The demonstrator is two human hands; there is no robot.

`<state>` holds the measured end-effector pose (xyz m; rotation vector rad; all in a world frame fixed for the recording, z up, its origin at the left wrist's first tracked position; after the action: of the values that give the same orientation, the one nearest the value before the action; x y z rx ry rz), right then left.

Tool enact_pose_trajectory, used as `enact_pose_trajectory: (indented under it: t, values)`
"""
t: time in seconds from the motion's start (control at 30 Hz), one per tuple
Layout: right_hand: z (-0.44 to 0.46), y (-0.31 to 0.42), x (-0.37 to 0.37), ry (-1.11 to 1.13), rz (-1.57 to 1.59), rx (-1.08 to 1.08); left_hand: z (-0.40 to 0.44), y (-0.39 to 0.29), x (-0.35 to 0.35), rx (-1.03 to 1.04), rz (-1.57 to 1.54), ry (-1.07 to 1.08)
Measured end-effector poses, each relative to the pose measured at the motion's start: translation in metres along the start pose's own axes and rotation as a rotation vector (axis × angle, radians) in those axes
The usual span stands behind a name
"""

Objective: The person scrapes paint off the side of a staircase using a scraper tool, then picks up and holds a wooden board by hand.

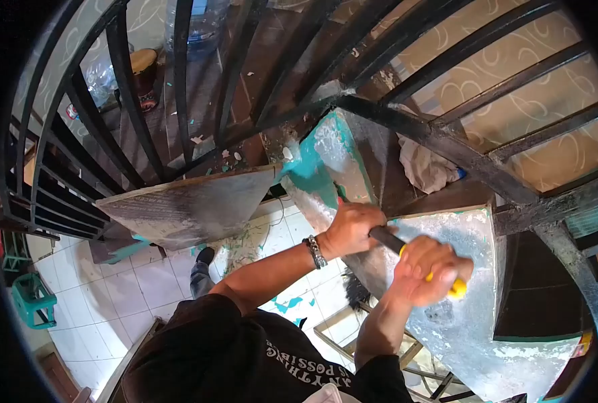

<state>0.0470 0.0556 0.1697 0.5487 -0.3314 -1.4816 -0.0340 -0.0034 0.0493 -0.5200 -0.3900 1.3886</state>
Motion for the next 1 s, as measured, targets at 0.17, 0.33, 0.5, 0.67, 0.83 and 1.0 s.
enact_pose_trajectory:
  t: [0.17,0.33,0.5,0.67,0.83,1.0]
  values:
    - [0.002,0.013,-0.023,-0.078,-0.008,0.07,0.0,-0.015,0.026,-0.045,-0.045,-0.061]
    - [0.0,0.026,-0.007,0.028,-0.01,-0.009,-0.004,-0.021,0.02,-0.012,-0.036,-0.017]
    - [0.001,0.006,-0.014,-0.036,0.017,0.043,-0.002,-0.003,0.017,-0.03,-0.017,-0.011]
    - [-0.003,0.001,-0.015,-0.074,0.016,-0.007,0.015,-0.016,-0.015,-0.005,-0.017,0.271]
    - [-0.005,0.009,-0.022,-0.079,0.09,-0.094,0.087,-0.026,-0.125,0.149,-0.471,0.364]
    - [-0.016,-0.029,-0.034,-0.179,-0.013,0.109,0.118,-0.083,-0.155,0.37,-0.693,0.465]
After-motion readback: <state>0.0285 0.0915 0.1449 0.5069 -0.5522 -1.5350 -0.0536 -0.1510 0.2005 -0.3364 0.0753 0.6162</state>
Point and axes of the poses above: each hand's wrist, its own z-axis towards the middle knuckle, its own x-axis out of the palm, y = z × x, the point moved 6 cm from there along z, towards the middle knuckle, and after that the axes turned 10 degrees about y, right-handed, at the moved point
